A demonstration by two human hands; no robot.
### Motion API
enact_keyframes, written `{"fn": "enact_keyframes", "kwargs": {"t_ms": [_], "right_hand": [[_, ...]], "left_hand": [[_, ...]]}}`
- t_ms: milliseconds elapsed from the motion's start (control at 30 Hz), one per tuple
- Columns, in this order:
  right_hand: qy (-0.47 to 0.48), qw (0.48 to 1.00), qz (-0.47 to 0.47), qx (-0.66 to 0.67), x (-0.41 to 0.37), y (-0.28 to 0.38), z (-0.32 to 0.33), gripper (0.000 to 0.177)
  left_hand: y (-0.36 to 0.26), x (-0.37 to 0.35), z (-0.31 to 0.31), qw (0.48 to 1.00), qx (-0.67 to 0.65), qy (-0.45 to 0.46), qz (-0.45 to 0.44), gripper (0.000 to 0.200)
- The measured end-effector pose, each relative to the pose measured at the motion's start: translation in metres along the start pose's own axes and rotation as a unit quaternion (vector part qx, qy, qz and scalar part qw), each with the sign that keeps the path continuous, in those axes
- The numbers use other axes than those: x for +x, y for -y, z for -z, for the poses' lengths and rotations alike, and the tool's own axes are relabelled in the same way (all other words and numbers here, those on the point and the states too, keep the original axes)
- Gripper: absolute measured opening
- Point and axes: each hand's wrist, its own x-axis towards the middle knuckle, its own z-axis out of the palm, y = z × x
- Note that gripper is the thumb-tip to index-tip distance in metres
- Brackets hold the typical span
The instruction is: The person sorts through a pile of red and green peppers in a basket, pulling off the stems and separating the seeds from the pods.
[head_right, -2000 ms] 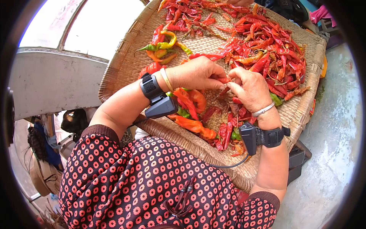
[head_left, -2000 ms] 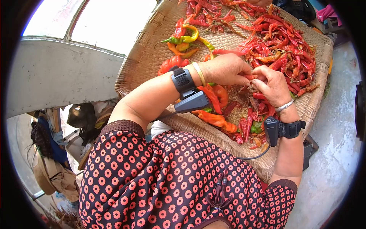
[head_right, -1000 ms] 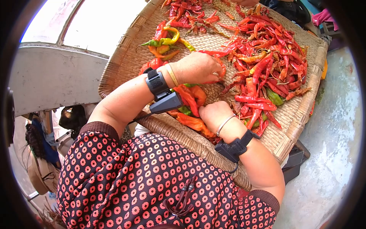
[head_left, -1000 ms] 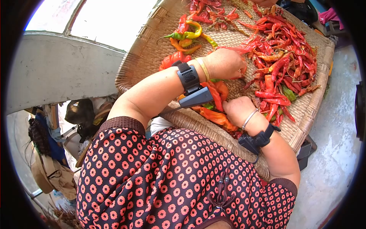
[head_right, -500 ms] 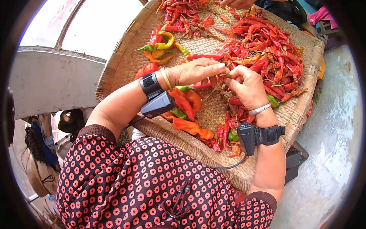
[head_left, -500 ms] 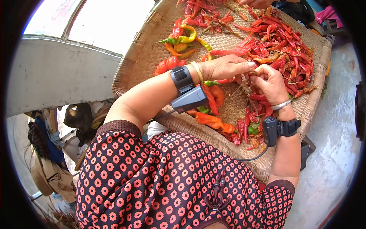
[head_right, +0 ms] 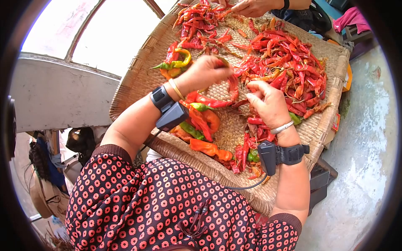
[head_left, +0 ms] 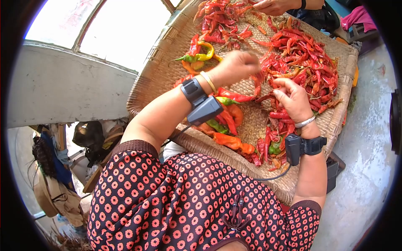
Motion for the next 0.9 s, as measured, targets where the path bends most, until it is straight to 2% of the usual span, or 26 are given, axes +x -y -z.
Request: {"fn": "enact_keyframes", "kwargs": {"t_ms": [33,67,100,133,200,267,300,333,400,433,500,600,667,733,867,900], "right_hand": [[0.015,0.99,0.043,-0.131,-0.001,0.005,0.002,0.021],[0.013,0.961,0.15,-0.231,-0.001,0.0,0.0,0.021],[0.022,0.937,0.164,-0.308,-0.002,-0.003,-0.007,0.022],[0.031,0.906,0.177,-0.384,-0.005,-0.004,-0.012,0.024],[0.08,0.879,0.121,-0.453,-0.009,0.003,-0.021,0.035],[0.105,0.863,0.09,-0.486,-0.01,0.01,-0.027,0.038],[0.096,0.858,0.098,-0.496,-0.012,0.01,-0.03,0.037],[0.093,0.857,0.099,-0.497,-0.011,0.005,-0.032,0.037],[0.07,0.829,0.128,-0.54,-0.009,-0.01,-0.039,0.019],[0.051,0.839,0.14,-0.523,-0.01,-0.012,-0.039,0.012],[0.069,0.845,0.144,-0.51,-0.012,-0.002,-0.027,0.012],[0.089,0.863,0.131,-0.48,-0.009,-0.002,-0.015,0.014],[0.035,0.886,0.135,-0.443,-0.007,-0.004,-0.01,0.016],[0.028,0.889,0.135,-0.437,-0.005,-0.006,-0.007,0.018],[0.033,0.892,0.112,-0.436,-0.002,-0.005,-0.005,0.02],[0.035,0.892,0.109,-0.436,-0.003,-0.005,-0.005,0.02]], "left_hand": [[-0.004,0.001,0.012,0.991,0.113,-0.068,-0.032,0.028],[-0.008,0.002,0.024,0.963,0.225,-0.135,-0.064,0.035],[-0.004,0.003,0.03,0.912,0.339,-0.219,-0.075,0.051],[-0.001,-0.001,0.033,0.866,0.412,-0.265,-0.103,0.058],[-0.004,-0.003,0.036,0.85,0.478,-0.209,-0.066,0.05],[-0.015,-0.01,0.026,0.843,0.527,-0.105,-0.03,0.038],[-0.016,-0.012,0.018,0.831,0.546,-0.093,-0.047,0.026],[-0.021,-0.015,0.012,0.818,0.567,-0.053,-0.078,0.022],[-0.017,-0.018,-0.001,0.839,0.535,0.038,-0.093,0.024],[-0.018,-0.02,-0.006,0.848,0.517,0.082,-0.084,0.024],[-0.03,-0.03,-0.01,0.845,0.502,0.17,-0.073,0.026],[-0.019,-0.032,-0.014,0.828,0.511,0.215,-0.081,0.026],[-0.014,-0.031,-0.016,0.827,0.511,0.215,-0.093,0.025],[-0.015,-0.032,-0.018,0.826,0.505,0.22,-0.119,0.024],[-0.026,-0.031,-0.006,0.839,0.484,0.229,-0.097,0.021],[-0.032,-0.032,0.002,0.861,0.454,0.198,-0.113,0.021]]}}
